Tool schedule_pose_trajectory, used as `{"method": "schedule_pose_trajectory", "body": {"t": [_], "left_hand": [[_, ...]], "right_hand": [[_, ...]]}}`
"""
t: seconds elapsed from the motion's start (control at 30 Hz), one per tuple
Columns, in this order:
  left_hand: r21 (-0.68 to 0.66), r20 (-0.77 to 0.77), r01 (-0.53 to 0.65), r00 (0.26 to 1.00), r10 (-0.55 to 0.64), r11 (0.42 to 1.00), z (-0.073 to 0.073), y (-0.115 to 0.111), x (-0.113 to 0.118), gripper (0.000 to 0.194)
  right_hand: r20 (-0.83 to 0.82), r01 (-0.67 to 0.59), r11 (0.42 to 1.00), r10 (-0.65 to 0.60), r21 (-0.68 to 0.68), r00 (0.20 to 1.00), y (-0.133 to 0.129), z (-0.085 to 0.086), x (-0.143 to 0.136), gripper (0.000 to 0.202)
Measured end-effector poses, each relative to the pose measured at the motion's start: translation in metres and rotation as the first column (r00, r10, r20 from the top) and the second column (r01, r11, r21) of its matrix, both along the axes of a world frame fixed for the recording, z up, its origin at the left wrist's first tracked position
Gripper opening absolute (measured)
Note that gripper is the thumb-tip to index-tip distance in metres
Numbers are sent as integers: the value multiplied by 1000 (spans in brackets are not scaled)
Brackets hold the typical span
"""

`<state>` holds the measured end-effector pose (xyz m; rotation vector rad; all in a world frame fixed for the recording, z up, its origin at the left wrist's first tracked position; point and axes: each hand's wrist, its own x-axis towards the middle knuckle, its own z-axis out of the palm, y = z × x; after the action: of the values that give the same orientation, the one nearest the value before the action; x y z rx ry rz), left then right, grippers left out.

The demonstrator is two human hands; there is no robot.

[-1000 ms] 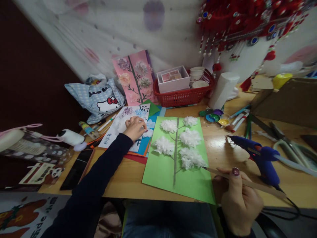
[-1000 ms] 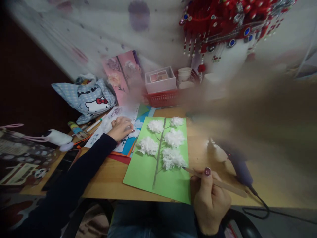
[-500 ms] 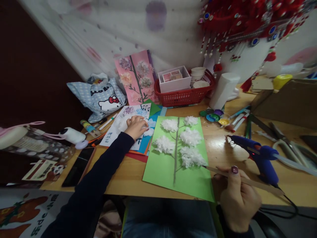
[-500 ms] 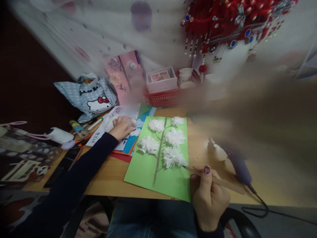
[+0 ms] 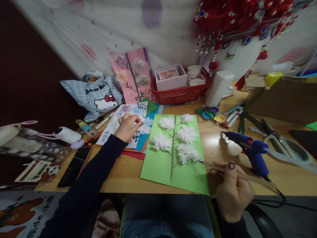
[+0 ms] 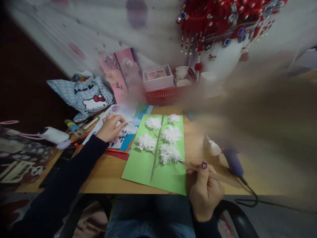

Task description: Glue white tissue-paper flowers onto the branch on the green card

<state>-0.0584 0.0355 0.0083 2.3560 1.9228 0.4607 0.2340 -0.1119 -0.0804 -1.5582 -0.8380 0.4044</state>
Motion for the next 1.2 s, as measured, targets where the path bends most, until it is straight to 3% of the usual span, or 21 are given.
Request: {"method": "schedule_pose_trajectory", "body": {"t": [0.13, 0.27, 0.4, 0.5, 0.63, 0.77, 0.93, 1.2], "left_hand": [[37, 28, 76, 997, -77, 996, 7, -17, 15, 7], [15, 150, 232, 961, -232, 973, 14, -38, 36, 13], [-158, 362, 459, 851, -381, 874, 11, -62, 69, 18], [-213, 377, 535, 817, -437, 817, -3, -77, 98, 15], [-189, 247, 510, 852, -462, 839, -25, -85, 130, 8], [-111, 97, 480, 877, -471, 870, -37, -85, 147, 8], [-74, 53, 418, 908, -415, 905, -43, -80, 155, 9], [13, 116, 373, 921, -372, 928, -43, -81, 152, 12]], "right_hand": [[-85, -96, 995, 96, -4, 992, 1, 3, 0, 49], [44, -148, 989, 149, -23, 988, 3, 7, 1, 51], [173, -186, 982, 186, -13, 967, 4, 9, 2, 51], [168, -189, 982, 184, 17, 968, 5, 8, 1, 46], [184, -192, 980, 180, 51, 966, 6, 10, 0, 44], [178, -183, 981, 171, 58, 969, 4, 11, -1, 46], [98, -115, 987, 105, 111, 990, -1, 8, -1, 52], [318, -168, 985, 145, 45, 937, 2, 3, -3, 45]]}}
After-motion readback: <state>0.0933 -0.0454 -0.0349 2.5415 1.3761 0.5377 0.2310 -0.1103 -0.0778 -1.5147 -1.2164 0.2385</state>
